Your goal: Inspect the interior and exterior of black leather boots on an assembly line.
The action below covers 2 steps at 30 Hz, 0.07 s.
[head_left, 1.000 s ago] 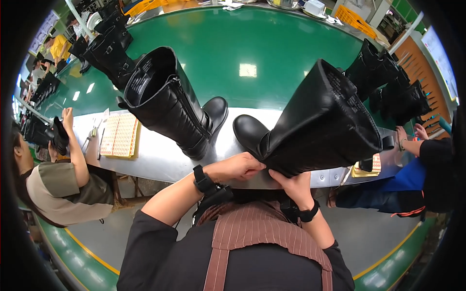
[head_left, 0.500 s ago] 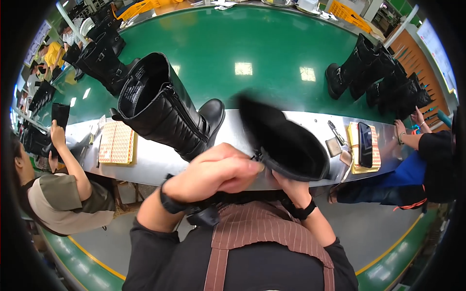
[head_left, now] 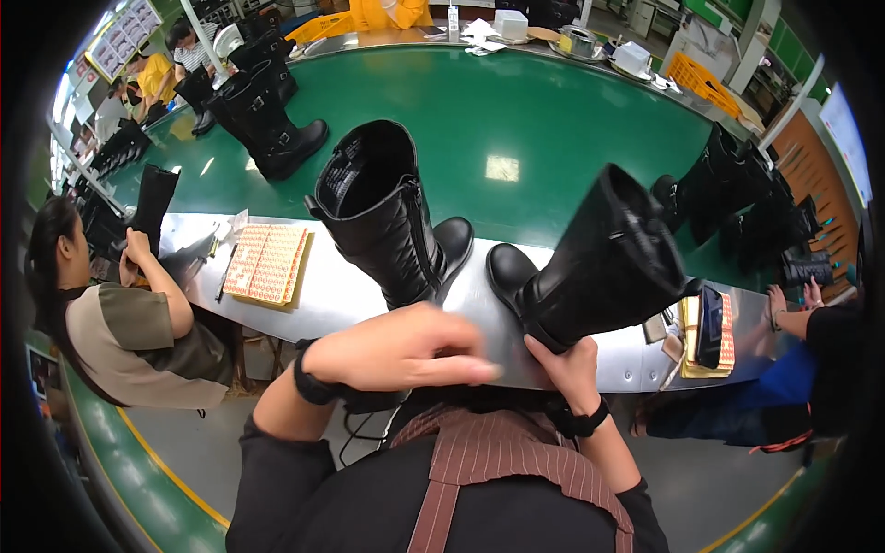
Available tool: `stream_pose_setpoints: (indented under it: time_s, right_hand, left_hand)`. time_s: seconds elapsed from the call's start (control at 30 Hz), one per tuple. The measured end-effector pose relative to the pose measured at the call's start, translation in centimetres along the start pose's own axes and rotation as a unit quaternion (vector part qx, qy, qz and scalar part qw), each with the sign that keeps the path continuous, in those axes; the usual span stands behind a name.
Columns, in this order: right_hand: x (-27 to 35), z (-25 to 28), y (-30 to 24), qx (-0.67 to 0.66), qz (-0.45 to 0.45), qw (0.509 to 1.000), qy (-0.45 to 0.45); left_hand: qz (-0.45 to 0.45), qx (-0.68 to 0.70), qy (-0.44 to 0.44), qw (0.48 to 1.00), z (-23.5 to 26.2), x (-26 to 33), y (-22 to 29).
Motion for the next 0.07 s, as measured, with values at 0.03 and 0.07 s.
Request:
stream_pose_setpoints:
  time_s: [0.03,0.07]
  right_hand:
    - [-0.1,-0.3,0.2,-0.051,-0.016,0.998,-0.016]
    - [-0.5,-0.9,-0.1,-0.103,-0.034,0.994,-0.03]
  left_hand:
    - [0.029,-0.04,0.029,0.998,0.4,1.8,-2.2]
    - [0.083,-0.105,0.039,0.99,1.2,3.5,-3.7]
Point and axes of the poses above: each hand's wrist, its own x-axis away from the middle knuckle, its own z-axis out of the back of the hand, y = z × x, the point moved 9 cm from there along -x, towards the middle knuckle, and after that the axes turned 6 degrees about x, right-handed, at the moved point
